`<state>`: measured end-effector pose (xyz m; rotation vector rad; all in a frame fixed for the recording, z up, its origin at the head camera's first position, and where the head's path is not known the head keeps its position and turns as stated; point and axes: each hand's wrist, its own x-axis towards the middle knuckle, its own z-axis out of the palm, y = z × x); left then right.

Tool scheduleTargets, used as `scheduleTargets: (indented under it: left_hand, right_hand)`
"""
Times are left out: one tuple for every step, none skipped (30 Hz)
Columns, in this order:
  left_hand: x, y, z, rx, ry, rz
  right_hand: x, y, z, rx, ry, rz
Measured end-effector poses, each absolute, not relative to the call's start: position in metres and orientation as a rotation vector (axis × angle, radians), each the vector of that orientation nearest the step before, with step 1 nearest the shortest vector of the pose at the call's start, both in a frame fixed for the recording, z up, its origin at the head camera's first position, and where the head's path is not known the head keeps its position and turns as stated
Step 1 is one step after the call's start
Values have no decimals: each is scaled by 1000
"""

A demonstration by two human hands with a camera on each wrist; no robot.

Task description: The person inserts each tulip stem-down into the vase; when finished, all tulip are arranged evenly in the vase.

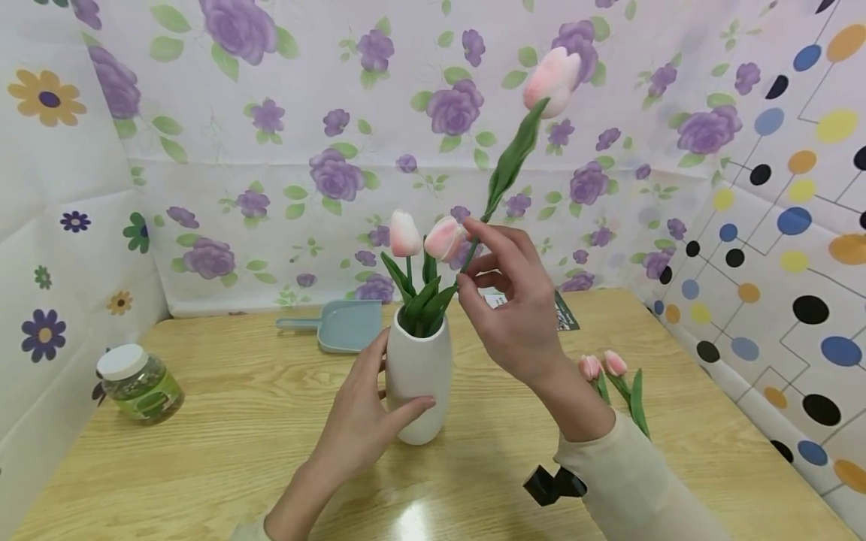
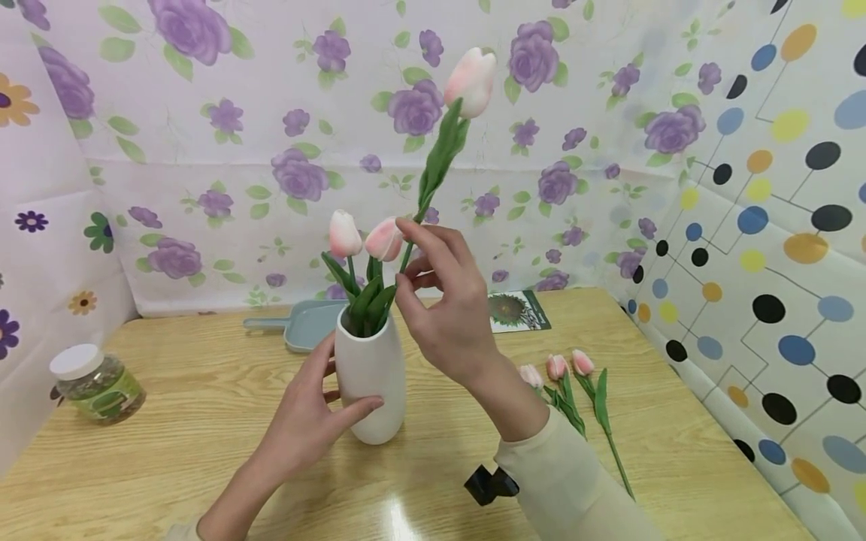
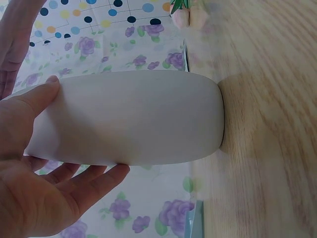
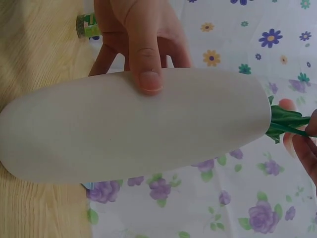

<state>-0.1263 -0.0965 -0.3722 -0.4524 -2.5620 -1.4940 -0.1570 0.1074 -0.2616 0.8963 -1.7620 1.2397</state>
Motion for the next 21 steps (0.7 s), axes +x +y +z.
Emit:
scheduleTargets:
  left_hand:
    - [-126,-97,-372,-454,-2560,-1495]
    - [-127,-97,-372,-455,-2559,-1494]
    - [-127,-97,-372,-457,-2557,-1494]
    - [-127,-97,-373,-459,-2555,-1495]
    - [-127,-97,-373,-461,-2553,-1497]
    - [-127,-97,-373,-463,-2552,-1500]
    - [-127,-97,-373,-465,-2552,-1503]
    - [-127,-97,-373,-464,-2552,-1506]
    - [-127,-96,-373,-462,-2553,-1507]
    - [-127,-96,-373,-459,-2553,-1508]
    - [-127,-96,-373,-457,-2553,-1508]
    - [-127,-96,-373,-455,-2553,-1509]
    - [-127,-96,-373,-453,-2553,-1506]
    - [-127,-96,-373,-452,-2552,-1505]
    - [-127,-96,-373,-451,-2552,-1504]
    - [-127,-96,-372,-449,-2551,-1505]
    - [-127,-96,-373,-450,-2550,-1505]
    - [-127,-96,-373,-449,-2549,-1505]
    - [-127,-96,-373,-450,-2548,-1505]
    - [-127,-96,-373,-450,-2546,-1505]
    - [-127,-95,-373,-450,-2545,-1505]
  right_hand:
    - [-157,107,-262,900,-1775,1236]
    - [-157,107,-262,904,-1788,1233]
    - [-157,107,-263,906,-1802,1230]
    - [-157,107,-264,908,-1816,1228]
    - [-157,107,-266,909,-1830,1228]
    - [-157,108,-267,909,-1842,1228]
    - [-157,108,-269,907,-1851,1227]
    - [-156,108,-271,906,-1856,1230]
    - [-156,109,-272,905,-1860,1233]
    - [-156,108,-274,902,-1860,1237]
    - [-156,108,-275,900,-1857,1243]
    - [-156,107,-277,896,-1853,1248]
    - [-156,107,-278,893,-1850,1258]
    - [-155,106,-279,889,-1848,1269]
    - [-155,105,-281,884,-1848,1278]
    - [-155,105,-282,878,-1849,1288]
    - [-155,104,-283,873,-1851,1295]
    - [-156,103,-285,869,-1853,1302]
    - [-156,103,-286,866,-1855,1307]
    - [-156,102,-287,863,-1856,1308]
    - [-156,102,-288,861,-1859,1309]
